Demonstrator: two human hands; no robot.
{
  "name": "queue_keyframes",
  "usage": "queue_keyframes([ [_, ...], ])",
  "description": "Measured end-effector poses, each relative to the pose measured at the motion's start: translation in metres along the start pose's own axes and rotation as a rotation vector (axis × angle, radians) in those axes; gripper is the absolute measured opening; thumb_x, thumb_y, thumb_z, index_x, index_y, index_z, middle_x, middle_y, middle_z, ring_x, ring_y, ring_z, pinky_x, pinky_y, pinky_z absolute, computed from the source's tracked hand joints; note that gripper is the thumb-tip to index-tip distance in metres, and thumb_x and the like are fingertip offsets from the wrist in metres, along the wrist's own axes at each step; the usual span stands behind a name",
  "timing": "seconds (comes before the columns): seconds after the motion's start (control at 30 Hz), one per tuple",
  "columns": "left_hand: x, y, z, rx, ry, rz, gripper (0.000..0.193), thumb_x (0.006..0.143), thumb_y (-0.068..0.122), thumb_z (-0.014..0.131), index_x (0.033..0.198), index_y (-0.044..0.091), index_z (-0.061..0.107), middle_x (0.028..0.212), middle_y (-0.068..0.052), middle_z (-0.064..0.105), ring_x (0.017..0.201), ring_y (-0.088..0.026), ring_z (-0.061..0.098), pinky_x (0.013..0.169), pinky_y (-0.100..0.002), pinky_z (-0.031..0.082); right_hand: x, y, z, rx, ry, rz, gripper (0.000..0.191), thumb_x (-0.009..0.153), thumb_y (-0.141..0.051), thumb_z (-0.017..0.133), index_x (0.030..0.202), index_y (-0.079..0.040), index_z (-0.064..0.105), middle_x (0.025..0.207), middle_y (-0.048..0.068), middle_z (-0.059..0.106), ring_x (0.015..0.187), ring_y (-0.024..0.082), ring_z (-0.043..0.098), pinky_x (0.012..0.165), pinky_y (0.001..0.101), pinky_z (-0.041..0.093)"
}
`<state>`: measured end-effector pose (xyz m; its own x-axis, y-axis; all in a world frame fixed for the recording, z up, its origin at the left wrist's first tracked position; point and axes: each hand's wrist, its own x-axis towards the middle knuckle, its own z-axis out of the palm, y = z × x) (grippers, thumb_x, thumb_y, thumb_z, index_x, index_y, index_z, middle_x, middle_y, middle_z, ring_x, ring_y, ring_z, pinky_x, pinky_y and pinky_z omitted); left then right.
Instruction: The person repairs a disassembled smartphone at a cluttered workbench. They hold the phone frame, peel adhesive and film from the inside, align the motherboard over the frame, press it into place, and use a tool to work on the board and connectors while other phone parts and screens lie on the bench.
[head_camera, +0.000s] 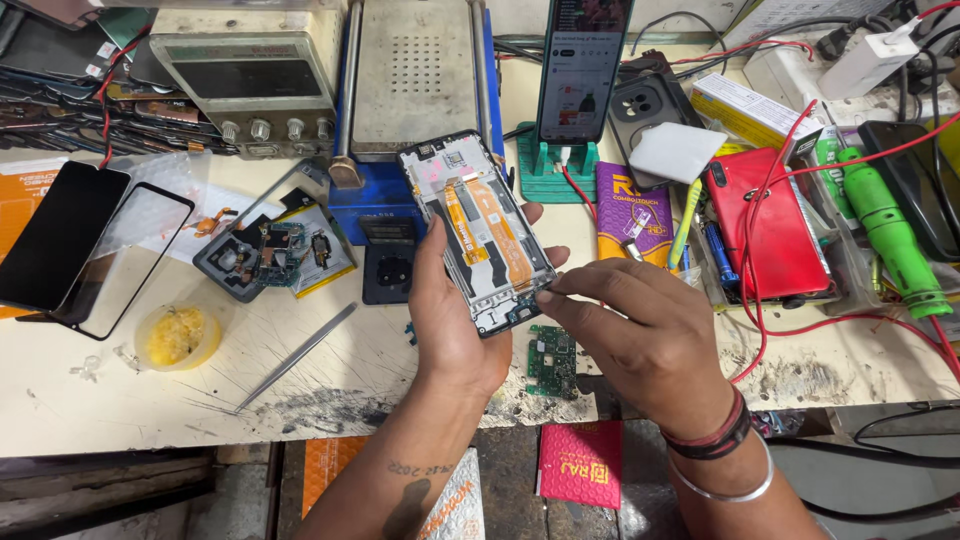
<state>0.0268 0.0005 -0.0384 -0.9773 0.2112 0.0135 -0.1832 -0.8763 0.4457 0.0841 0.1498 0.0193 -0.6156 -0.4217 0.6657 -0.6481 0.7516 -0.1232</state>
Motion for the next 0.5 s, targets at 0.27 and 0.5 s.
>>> queue_keyframes([
  [0.27,0.0002,-0.0058,-0.0013,0.018,-0.017,-0.011,0.062,0.106,0.050,0.031,0.147,0.006,0.048,0.125,-0.021,0.065,0.101,-0.036,0.070,0.092,-0.052,0.058,-0.0049,0.0078,0.0006,-0.066,0.031,-0.121,0.019,0.077,-0.008,0.076,0.096,-0.008,0.078,0.096,0.005,0.072,0.091,0.024,0.072,0.072,0.0362,0.055],
  [0.5,-0.0051,0.0016,0.0000,0.012,-0.043,-0.023,0.063,0.106,0.052,0.031,0.148,0.008,0.048,0.125,-0.019,0.066,0.097,-0.038,0.071,0.086,-0.050,0.059,-0.0027,0.0032,0.0028,-0.045,0.053,-0.154,0.028,0.077,-0.007,0.075,0.105,-0.010,0.080,0.096,0.004,0.071,0.088,0.023,0.071,0.071,0.0360,0.055],
])
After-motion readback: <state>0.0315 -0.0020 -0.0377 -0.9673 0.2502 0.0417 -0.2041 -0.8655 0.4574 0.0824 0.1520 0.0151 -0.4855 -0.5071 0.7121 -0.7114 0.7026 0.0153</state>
